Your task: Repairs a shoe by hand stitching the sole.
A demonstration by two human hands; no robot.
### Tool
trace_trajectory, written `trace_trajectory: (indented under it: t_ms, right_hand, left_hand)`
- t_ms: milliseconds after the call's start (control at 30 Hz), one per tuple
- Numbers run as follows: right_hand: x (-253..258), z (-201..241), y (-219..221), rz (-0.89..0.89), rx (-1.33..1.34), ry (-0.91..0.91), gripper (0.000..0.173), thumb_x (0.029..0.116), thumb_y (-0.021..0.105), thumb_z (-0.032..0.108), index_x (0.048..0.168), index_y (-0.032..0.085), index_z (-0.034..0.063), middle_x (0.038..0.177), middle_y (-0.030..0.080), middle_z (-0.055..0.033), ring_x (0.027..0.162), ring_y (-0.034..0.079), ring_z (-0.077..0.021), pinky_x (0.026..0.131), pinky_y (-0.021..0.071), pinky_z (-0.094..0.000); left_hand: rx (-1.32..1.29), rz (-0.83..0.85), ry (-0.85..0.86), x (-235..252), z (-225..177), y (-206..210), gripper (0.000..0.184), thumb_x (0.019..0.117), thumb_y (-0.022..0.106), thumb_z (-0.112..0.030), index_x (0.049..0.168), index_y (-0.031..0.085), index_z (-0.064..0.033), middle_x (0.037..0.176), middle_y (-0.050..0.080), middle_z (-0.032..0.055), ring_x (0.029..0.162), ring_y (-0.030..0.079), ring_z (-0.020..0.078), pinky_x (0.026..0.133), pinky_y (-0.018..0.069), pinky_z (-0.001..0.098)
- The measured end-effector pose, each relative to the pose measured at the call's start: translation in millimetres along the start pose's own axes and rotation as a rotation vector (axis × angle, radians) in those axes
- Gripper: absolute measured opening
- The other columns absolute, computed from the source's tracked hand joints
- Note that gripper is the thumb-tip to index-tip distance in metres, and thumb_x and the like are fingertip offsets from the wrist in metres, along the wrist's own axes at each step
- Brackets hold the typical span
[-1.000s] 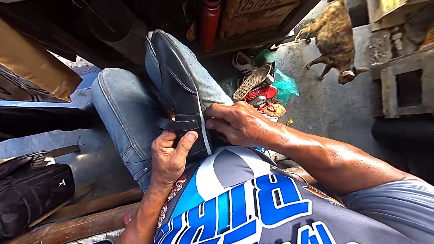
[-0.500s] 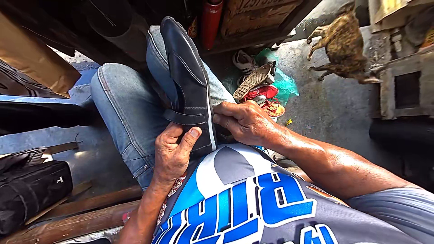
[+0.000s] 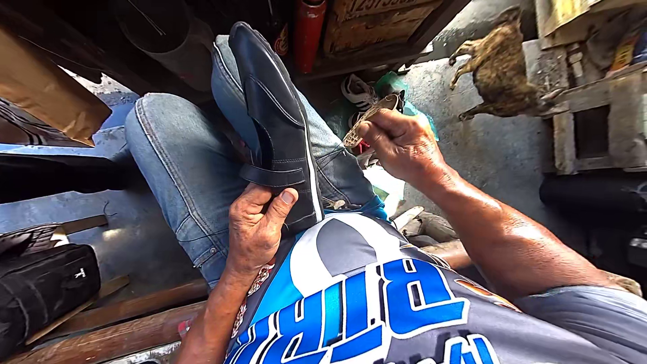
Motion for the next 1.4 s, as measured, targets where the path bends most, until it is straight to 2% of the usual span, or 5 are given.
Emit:
trace_trajectory:
  t_ms: [233, 600, 800, 1100, 1400]
  right_hand:
    - [-6, 15, 20, 0.266, 0.512, -0.008, 0.025, 0.1083, 0.047, 0.015, 0.099, 0.068, 0.0035, 0.065, 0.052, 0.0073, 0.051, 0.046, 0.0011, 0.047, 0.0395, -0.0155]
    - [-33, 35, 38, 0.815, 0.775, -0.065, 0.030, 0.1051, 0.049, 0.021, 0.093, 0.071, 0.0052, 0.057, 0.046, 0.0115, 0.047, 0.040, 0.0052, 0.041, 0.0307, -0.0131]
    - [-9, 49, 27, 0.433, 0.556, -0.179, 0.017, 0.1007, 0.059, 0.015, 0.099, 0.073, 0.0044, 0.082, 0.068, 0.0045, 0.070, 0.059, 0.0023, 0.061, 0.0492, -0.0159]
    - [6, 97, 64, 0.365, 0.258, -0.362, 0.012, 0.0950, 0.060, 0.011, 0.094, 0.071, 0.0091, 0.104, 0.061, -0.0060, 0.094, 0.062, -0.0137, 0.075, 0.0538, -0.0300]
    - [-5, 90, 48, 0.528, -0.069, -0.324, 0.015, 0.0944, 0.055, 0.014, 0.097, 0.070, 0.0157, 0.074, 0.063, 0.0006, 0.066, 0.061, -0.0166, 0.056, 0.0465, -0.0402]
  left_hand:
    - [-0.495, -0.039, -0.289, -3, 23, -16, 0.029, 0.0982, 0.046, -0.015, 0.099, 0.075, -0.0147, 0.090, 0.073, -0.0018, 0.083, 0.069, 0.0060, 0.077, 0.0590, 0.0265]
    - [0.151, 0.082, -0.065, 4, 10, -33, 0.029, 0.0880, 0.055, 0.008, 0.095, 0.073, -0.0147, 0.092, 0.074, -0.0087, 0.087, 0.070, 0.0015, 0.081, 0.0597, 0.0245]
    - [0.204, 0.052, -0.052, -1, 5, -32, 0.027, 0.0923, 0.055, 0.007, 0.103, 0.071, -0.0114, 0.096, 0.074, -0.0068, 0.090, 0.070, 0.0033, 0.085, 0.0596, 0.0262]
    - [0.332, 0.052, -0.059, 0, -5, -35, 0.021, 0.0903, 0.064, 0.001, 0.106, 0.071, -0.0096, 0.103, 0.070, -0.0064, 0.095, 0.067, 0.0017, 0.087, 0.0582, 0.0234]
    - [0.633, -0.017, -0.016, 3, -16, -41, 0.010, 0.0896, 0.064, -0.002, 0.090, 0.074, -0.0044, 0.096, 0.069, -0.0004, 0.094, 0.065, -0.0002, 0.085, 0.0542, 0.0186]
Point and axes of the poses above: each hand's wrist, its own x-axis towards the middle knuckle, its own y-axis out of the palm, z = x × y, the point moved 9 cm from there along x, towards the middle knuckle
